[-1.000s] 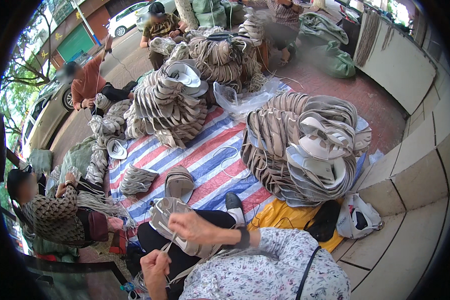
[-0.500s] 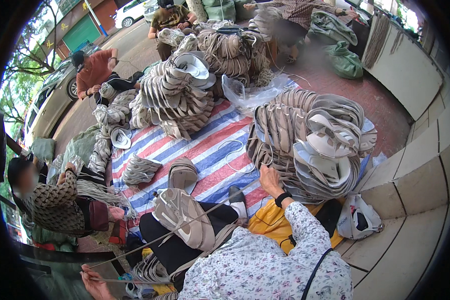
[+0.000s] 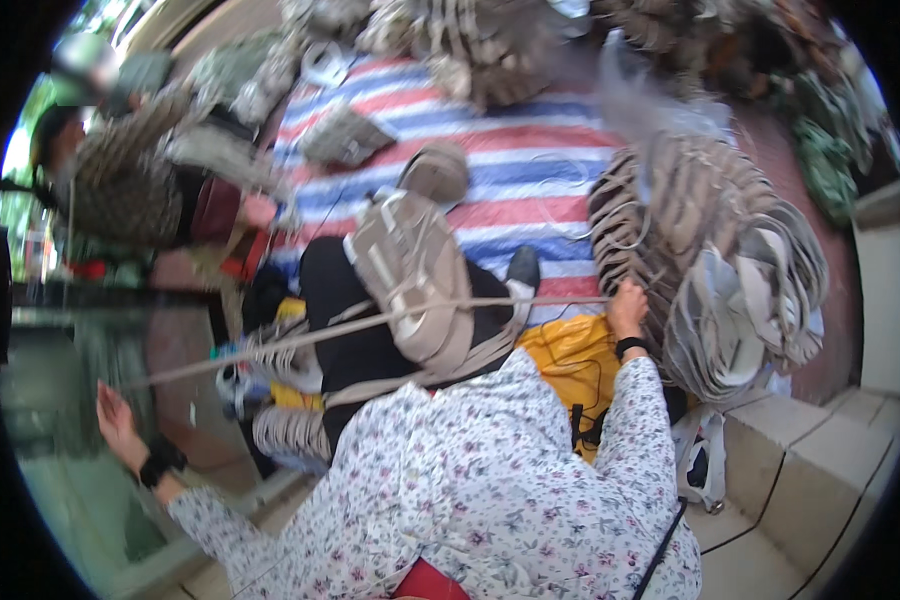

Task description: Lacing shoelaces into sneakers while working in an outdoor footwear assembly area.

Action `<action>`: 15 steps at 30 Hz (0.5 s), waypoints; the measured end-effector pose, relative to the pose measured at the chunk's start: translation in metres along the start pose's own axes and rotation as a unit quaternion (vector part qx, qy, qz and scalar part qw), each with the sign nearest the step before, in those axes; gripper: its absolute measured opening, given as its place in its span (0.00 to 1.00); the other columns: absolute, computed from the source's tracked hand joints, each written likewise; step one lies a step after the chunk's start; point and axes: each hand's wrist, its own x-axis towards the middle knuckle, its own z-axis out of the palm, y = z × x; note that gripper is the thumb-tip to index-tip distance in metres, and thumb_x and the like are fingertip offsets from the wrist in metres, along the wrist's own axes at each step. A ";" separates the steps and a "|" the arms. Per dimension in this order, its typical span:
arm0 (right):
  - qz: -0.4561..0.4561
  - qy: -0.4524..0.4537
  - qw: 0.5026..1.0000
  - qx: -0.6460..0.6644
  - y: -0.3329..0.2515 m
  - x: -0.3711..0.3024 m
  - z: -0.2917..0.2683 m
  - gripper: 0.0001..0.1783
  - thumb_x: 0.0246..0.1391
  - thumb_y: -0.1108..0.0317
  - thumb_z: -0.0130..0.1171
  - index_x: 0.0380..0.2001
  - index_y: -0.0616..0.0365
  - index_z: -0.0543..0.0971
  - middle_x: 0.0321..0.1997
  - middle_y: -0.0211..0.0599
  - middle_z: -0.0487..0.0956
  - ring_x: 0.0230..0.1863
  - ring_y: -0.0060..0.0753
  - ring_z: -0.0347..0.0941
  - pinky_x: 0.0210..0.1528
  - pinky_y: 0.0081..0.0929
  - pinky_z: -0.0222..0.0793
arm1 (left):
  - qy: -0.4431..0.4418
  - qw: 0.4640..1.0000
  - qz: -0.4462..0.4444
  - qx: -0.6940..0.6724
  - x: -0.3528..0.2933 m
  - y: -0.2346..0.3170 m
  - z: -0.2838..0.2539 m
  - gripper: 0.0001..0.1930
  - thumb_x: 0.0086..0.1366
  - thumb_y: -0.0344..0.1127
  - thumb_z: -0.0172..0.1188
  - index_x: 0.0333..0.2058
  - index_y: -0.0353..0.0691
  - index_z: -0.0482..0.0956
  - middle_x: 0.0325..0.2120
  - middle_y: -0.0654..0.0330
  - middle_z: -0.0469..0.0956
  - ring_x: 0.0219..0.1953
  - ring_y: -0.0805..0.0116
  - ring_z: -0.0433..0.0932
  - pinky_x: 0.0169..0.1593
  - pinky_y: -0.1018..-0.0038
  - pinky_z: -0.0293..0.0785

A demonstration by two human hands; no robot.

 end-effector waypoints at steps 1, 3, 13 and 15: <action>-0.027 -0.013 1.000 0.003 -0.009 0.005 -0.004 0.07 0.57 0.69 0.52 0.36 0.58 0.76 0.38 0.53 0.79 0.42 0.60 0.78 0.41 0.55 0.74 | 0.056 0.969 -0.102 -0.220 0.005 -0.001 -0.041 0.26 0.68 0.26 0.50 0.63 0.26 0.60 0.66 0.48 0.61 0.67 0.60 0.62 0.69 0.67 0.58; -0.063 -0.032 0.997 -0.002 -0.016 0.010 -0.005 0.06 0.56 0.70 0.53 0.36 0.59 0.76 0.38 0.53 0.80 0.42 0.60 0.78 0.41 0.55 0.74 | 0.130 0.875 -0.193 -0.424 0.014 0.003 -0.082 0.25 0.69 0.25 0.50 0.63 0.25 0.60 0.65 0.47 0.61 0.66 0.59 0.62 0.69 0.68 0.58; -0.234 -0.044 0.960 0.146 -0.107 0.017 -0.041 0.08 0.59 0.68 0.52 0.39 0.60 0.73 0.32 0.53 0.82 0.34 0.52 0.81 0.37 0.46 0.75 | 0.075 0.995 0.019 0.064 0.008 0.117 0.048 0.17 0.70 0.23 0.46 0.56 0.24 0.69 0.63 0.47 0.63 0.64 0.58 0.67 0.70 0.67 0.59; -0.244 -0.167 0.861 0.414 -0.175 0.000 -0.095 0.05 0.61 0.71 0.53 0.38 0.61 0.74 0.29 0.44 0.82 0.31 0.36 0.81 0.34 0.33 0.75 | 0.005 0.997 0.023 0.078 0.002 0.125 0.079 0.18 0.71 0.26 0.49 0.58 0.28 0.69 0.61 0.49 0.67 0.62 0.62 0.68 0.67 0.71 0.63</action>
